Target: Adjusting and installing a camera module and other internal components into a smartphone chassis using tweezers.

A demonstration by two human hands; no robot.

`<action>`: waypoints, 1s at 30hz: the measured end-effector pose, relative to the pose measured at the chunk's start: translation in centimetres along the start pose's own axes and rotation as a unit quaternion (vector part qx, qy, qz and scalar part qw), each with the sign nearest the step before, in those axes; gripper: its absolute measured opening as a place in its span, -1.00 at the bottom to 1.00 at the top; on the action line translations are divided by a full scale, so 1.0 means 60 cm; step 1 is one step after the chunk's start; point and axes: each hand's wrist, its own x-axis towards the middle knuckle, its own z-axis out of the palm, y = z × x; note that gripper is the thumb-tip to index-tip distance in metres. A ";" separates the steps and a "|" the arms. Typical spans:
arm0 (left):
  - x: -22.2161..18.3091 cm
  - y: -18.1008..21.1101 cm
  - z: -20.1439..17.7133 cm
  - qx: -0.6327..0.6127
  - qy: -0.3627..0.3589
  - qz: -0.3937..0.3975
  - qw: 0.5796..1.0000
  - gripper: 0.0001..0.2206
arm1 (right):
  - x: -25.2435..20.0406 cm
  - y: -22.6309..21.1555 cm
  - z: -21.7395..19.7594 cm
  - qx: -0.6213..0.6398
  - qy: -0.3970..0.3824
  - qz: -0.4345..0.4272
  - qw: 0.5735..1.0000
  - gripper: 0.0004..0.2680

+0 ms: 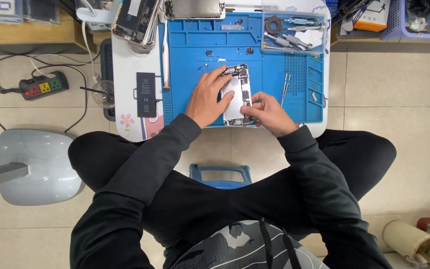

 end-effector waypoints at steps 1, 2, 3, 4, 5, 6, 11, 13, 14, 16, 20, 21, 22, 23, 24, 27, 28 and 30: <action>-0.001 0.007 0.006 -0.005 -0.004 0.000 1.000 -0.65 | -0.003 0.009 -0.001 0.000 0.003 0.005 1.000 -0.78; 0.002 0.012 0.007 -0.002 0.001 -0.003 1.000 -0.64 | 0.000 0.013 0.000 -0.001 0.003 0.000 1.000 -0.79; 0.005 0.016 0.007 0.000 0.006 -0.006 1.000 -0.63 | 0.003 0.016 0.000 -0.001 0.003 -0.005 1.000 -0.81; 0.006 0.018 0.011 0.000 0.004 -0.005 1.000 -0.63 | 0.005 0.020 0.005 0.000 0.004 -0.005 1.000 -0.81; 0.007 0.019 0.015 -0.010 0.025 -0.005 1.000 -0.62 | 0.007 0.023 0.009 0.003 0.006 -0.017 1.000 -0.81; 0.005 0.024 0.023 -0.023 0.046 -0.006 0.999 -0.61 | 0.004 0.028 0.011 0.004 0.010 -0.025 1.000 -0.81; -0.001 0.019 0.012 -0.024 0.028 -0.023 0.999 -0.63 | -0.005 0.009 0.018 -0.009 -0.006 -0.019 1.000 -0.85; 0.000 0.005 0.023 -0.041 0.019 -0.023 0.999 -0.65 | -0.003 0.011 0.013 -0.018 -0.006 -0.020 1.000 -0.86; 0.000 0.001 0.029 -0.032 0.016 -0.021 0.999 -0.65 | -0.002 0.016 0.009 -0.034 0.001 -0.022 0.999 -0.88; -0.003 -0.002 0.037 -0.026 0.013 -0.020 0.999 -0.65 | 0.001 0.027 0.001 -0.052 0.007 -0.022 0.998 -0.88; 0.002 0.002 0.041 0.099 0.004 0.010 0.995 -0.65 | 0.018 0.028 -0.007 -0.176 0.019 -0.043 0.983 -0.76; -0.001 0.004 0.044 0.154 -0.002 0.024 0.988 -0.65 | 0.019 0.028 -0.004 -0.227 0.028 -0.035 0.973 -0.70; 0.000 0.005 0.046 0.152 -0.004 0.023 0.988 -0.65 | 0.021 0.030 -0.005 -0.227 0.028 -0.032 0.973 -0.70; 0.001 0.005 0.048 0.177 -0.003 0.029 0.984 -0.65 | 0.024 0.031 -0.005 -0.294 0.043 -0.036 0.954 -0.69; 0.002 0.005 0.049 0.202 -0.001 0.034 0.979 -0.64 | 0.027 0.032 -0.005 -0.360 0.056 -0.041 0.930 -0.68; 0.002 -0.002 0.063 0.239 0.009 0.046 0.970 -0.62 | 0.022 -0.011 0.010 -0.516 0.090 -0.040 0.851 -0.66; 0.003 -0.003 0.065 0.238 0.009 0.045 0.970 -0.62 | 0.023 -0.010 0.011 -0.517 0.089 -0.039 0.851 -0.66; 0.001 -0.006 0.069 0.256 0.018 0.052 0.965 -0.61 | 0.026 -0.008 0.014 -0.594 0.105 -0.055 0.796 -0.66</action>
